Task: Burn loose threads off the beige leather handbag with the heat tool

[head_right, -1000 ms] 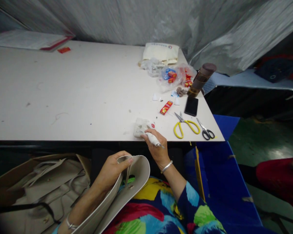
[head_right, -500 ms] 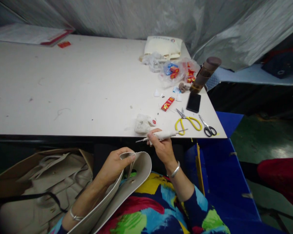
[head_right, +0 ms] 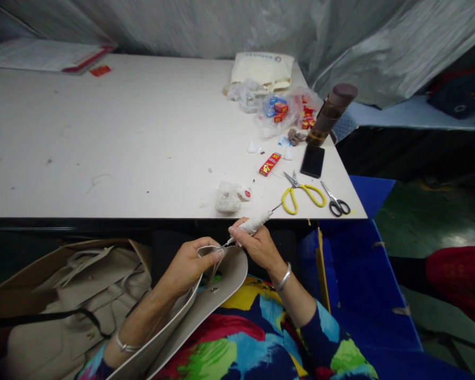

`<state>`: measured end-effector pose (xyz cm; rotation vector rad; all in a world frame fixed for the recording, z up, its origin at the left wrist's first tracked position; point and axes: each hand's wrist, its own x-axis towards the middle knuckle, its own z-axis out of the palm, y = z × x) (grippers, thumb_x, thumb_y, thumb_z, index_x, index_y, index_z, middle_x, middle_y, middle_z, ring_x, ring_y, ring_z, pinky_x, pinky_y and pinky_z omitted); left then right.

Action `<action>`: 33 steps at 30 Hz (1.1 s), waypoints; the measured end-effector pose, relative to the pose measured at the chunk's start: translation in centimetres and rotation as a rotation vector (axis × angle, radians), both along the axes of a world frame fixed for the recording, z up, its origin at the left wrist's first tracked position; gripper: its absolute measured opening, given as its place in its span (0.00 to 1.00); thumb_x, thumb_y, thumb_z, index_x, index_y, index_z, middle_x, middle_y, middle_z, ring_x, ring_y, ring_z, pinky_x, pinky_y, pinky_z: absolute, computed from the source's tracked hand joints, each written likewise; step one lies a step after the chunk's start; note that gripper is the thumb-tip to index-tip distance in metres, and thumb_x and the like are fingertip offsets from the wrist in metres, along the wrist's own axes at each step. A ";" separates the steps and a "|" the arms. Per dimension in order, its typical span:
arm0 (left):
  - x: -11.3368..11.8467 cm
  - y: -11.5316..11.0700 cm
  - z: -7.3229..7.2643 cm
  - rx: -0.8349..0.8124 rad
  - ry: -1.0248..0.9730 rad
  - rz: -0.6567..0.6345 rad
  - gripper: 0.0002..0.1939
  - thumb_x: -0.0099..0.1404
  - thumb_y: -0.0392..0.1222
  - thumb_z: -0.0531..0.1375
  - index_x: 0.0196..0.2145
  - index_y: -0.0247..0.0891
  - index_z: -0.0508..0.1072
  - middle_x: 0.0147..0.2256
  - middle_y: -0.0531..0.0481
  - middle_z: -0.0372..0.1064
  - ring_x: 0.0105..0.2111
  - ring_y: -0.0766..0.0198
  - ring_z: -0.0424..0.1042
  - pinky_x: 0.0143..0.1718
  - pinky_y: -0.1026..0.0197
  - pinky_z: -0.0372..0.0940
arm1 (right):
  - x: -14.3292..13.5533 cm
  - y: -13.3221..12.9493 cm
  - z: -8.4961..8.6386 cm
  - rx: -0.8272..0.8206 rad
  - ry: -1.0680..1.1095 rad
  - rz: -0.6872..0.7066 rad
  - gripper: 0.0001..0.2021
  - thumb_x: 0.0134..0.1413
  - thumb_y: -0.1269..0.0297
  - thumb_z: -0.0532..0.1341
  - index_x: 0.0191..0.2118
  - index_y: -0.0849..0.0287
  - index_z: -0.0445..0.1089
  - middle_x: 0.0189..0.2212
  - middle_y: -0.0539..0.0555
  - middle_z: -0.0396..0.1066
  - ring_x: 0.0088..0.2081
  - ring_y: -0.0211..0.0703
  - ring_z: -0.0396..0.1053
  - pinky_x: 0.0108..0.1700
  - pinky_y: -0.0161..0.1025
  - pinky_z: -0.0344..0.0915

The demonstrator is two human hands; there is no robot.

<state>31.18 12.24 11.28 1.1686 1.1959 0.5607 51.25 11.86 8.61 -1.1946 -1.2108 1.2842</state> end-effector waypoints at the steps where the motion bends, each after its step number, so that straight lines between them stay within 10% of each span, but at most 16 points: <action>1: 0.1 0.0 0.0 -0.012 -0.005 0.003 0.14 0.55 0.49 0.69 0.29 0.35 0.77 0.26 0.49 0.72 0.27 0.60 0.68 0.31 0.61 0.62 | 0.1 0.0 0.1 -0.001 -0.011 0.010 0.19 0.63 0.46 0.65 0.33 0.58 0.72 0.22 0.48 0.67 0.25 0.38 0.63 0.28 0.36 0.60; 14: 0.3 0.1 -0.6 -0.077 -0.054 -0.041 0.12 0.51 0.48 0.70 0.25 0.35 0.78 0.23 0.50 0.69 0.25 0.62 0.64 0.30 0.61 0.59 | 0.4 1.2 1.6 0.065 -0.145 0.213 0.15 0.64 0.54 0.63 0.30 0.58 0.72 0.24 0.49 0.69 0.27 0.38 0.65 0.31 0.35 0.63; 25: -0.3 0.3 -1.0 -0.154 -0.116 0.084 0.14 0.47 0.48 0.71 0.25 0.35 0.76 0.21 0.51 0.69 0.23 0.65 0.63 0.28 0.62 0.57 | -1.4 -0.5 -1.2 0.140 0.100 -0.282 0.16 0.67 0.54 0.64 0.29 0.56 0.70 0.22 0.47 0.65 0.25 0.39 0.62 0.31 0.38 0.60; 33: -1.0 0.7 -0.6 -0.180 -0.175 0.287 0.20 0.44 0.50 0.74 0.28 0.34 0.75 0.24 0.52 0.69 0.26 0.64 0.65 0.31 0.62 0.59 | -1.4 2.8 -0.4 0.350 -0.280 -0.437 0.12 0.69 0.53 0.62 0.39 0.56 0.73 0.35 0.52 0.74 0.39 0.45 0.71 0.46 0.42 0.68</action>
